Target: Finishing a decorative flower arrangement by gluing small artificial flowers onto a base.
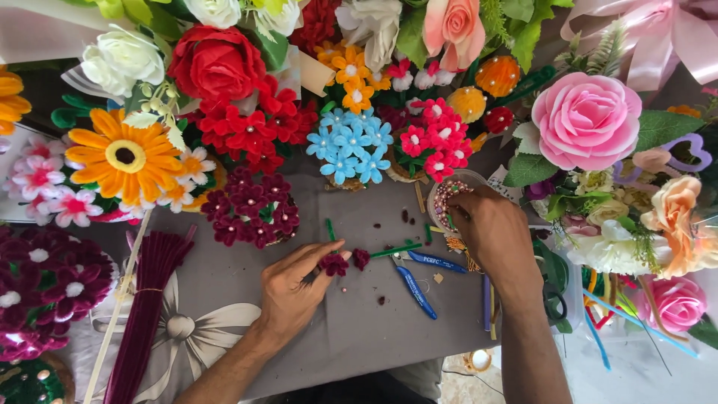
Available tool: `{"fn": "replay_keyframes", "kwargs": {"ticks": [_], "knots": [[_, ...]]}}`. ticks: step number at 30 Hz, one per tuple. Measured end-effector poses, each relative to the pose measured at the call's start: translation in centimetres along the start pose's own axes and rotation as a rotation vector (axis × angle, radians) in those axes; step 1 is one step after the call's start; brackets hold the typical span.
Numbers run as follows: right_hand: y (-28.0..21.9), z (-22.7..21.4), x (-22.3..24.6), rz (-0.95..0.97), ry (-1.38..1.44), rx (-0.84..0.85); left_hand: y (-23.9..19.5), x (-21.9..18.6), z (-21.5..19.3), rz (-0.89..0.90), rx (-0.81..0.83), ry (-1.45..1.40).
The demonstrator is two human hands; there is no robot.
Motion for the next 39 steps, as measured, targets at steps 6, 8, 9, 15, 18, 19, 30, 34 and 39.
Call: {"fn": "replay_keyframes", "kwargs": {"ticks": [6,8,9,15,18,19,30,34,39], "knots": [[-0.3,-0.2,0.4,-0.02,0.009,0.0,-0.1,-0.1,-0.1,-0.017,0.005,-0.039],[0.0,-0.7,0.6,-0.008,0.018,0.004,0.0,0.0,-0.1,-0.026,0.006,-0.029],[-0.1,-0.9,0.6,0.007,0.027,0.011,-0.1,0.1,-0.1,-0.037,0.01,-0.023],[0.1,-1.0,0.7,-0.012,0.013,0.01,-0.1,0.1,0.0,-0.038,0.005,-0.012],[0.1,-0.7,0.7,-0.046,0.003,-0.021,-0.1,0.0,0.0,-0.03,0.007,-0.003],[0.0,-0.8,0.8,-0.045,0.003,-0.02,-0.1,0.1,0.0,-0.03,0.008,-0.004],[-0.5,0.2,0.0,-0.067,-0.021,-0.189,0.9,-1.0,0.0,-0.035,-0.127,-0.042],[-4.6,-2.6,3.5,-0.107,0.249,-0.234,0.8,-1.1,-0.4,-0.005,-0.111,-0.082],[-9.7,1.0,11.0,-0.364,0.548,-0.088,0.3,-1.3,-0.5,0.102,-0.003,-0.03]]}}
Point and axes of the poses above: each hand's wrist, its own y-axis towards the middle knuckle, its own z-axis out of the palm, x = y × z, the point moved 4 cm from there along y, towards the middle knuckle, and after that the axes turned 8 degrees about -y, right-handed, at the moved point
